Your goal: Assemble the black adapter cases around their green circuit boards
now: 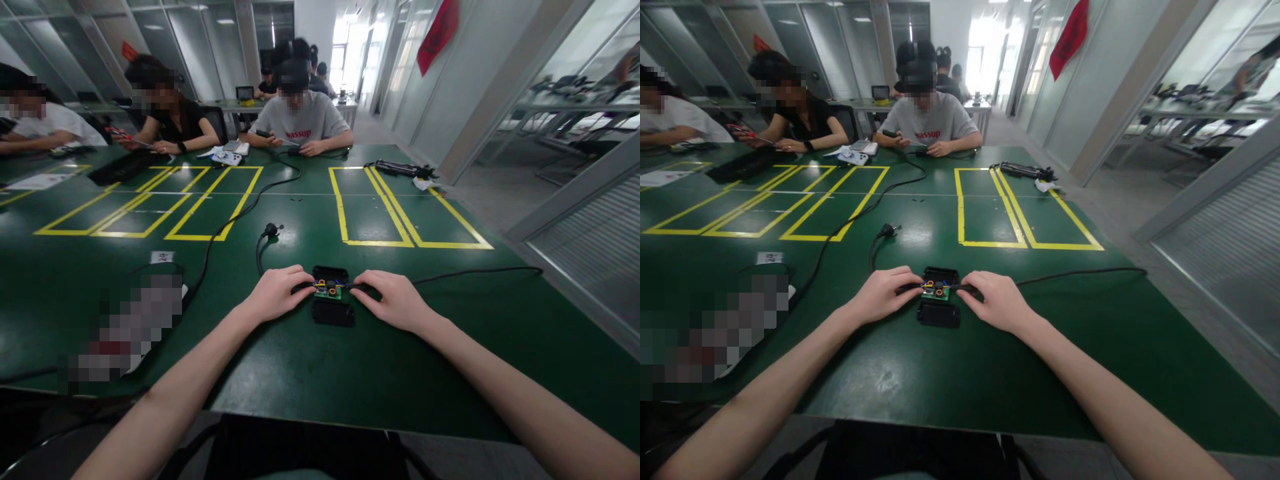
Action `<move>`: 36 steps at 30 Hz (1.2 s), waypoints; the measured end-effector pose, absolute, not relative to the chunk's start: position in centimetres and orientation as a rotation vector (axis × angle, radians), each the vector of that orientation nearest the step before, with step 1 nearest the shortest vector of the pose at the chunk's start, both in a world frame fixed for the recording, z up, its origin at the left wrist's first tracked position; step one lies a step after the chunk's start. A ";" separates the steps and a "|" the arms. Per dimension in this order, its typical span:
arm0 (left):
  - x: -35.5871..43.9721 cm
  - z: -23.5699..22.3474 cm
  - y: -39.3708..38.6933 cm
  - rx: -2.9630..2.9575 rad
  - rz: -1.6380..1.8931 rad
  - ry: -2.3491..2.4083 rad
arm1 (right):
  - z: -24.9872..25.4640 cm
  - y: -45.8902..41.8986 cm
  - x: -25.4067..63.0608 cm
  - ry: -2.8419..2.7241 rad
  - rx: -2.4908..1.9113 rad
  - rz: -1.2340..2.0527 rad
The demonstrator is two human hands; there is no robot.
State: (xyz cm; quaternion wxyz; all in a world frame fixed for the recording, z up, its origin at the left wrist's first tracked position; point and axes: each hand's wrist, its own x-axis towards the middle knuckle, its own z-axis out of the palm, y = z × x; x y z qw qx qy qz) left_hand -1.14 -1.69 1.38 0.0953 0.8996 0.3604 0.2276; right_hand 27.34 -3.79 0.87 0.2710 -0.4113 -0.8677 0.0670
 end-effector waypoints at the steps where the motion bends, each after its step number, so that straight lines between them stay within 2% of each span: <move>1: -1.1 1.4 -1.7 2.639 0.722 1.059 | 0.9 -3.7 27.5 -2.334 -1.108 0.154; 5: -1.2 2.0 -2.4 2.515 0.857 0.961 | 1.4 -4.1 27.9 -2.327 -0.969 0.089; 10: -1.0 2.4 -3.3 2.444 0.762 0.817 | 1.5 -4.9 28.1 -2.382 -0.799 0.155; 30: -0.8 2.4 -3.7 2.500 0.512 0.903 | 1.5 -4.7 28.0 -2.538 -0.926 0.275; 36: -0.8 2.6 -3.5 2.586 0.573 0.906 | 1.0 -4.4 27.8 -2.552 -1.022 0.316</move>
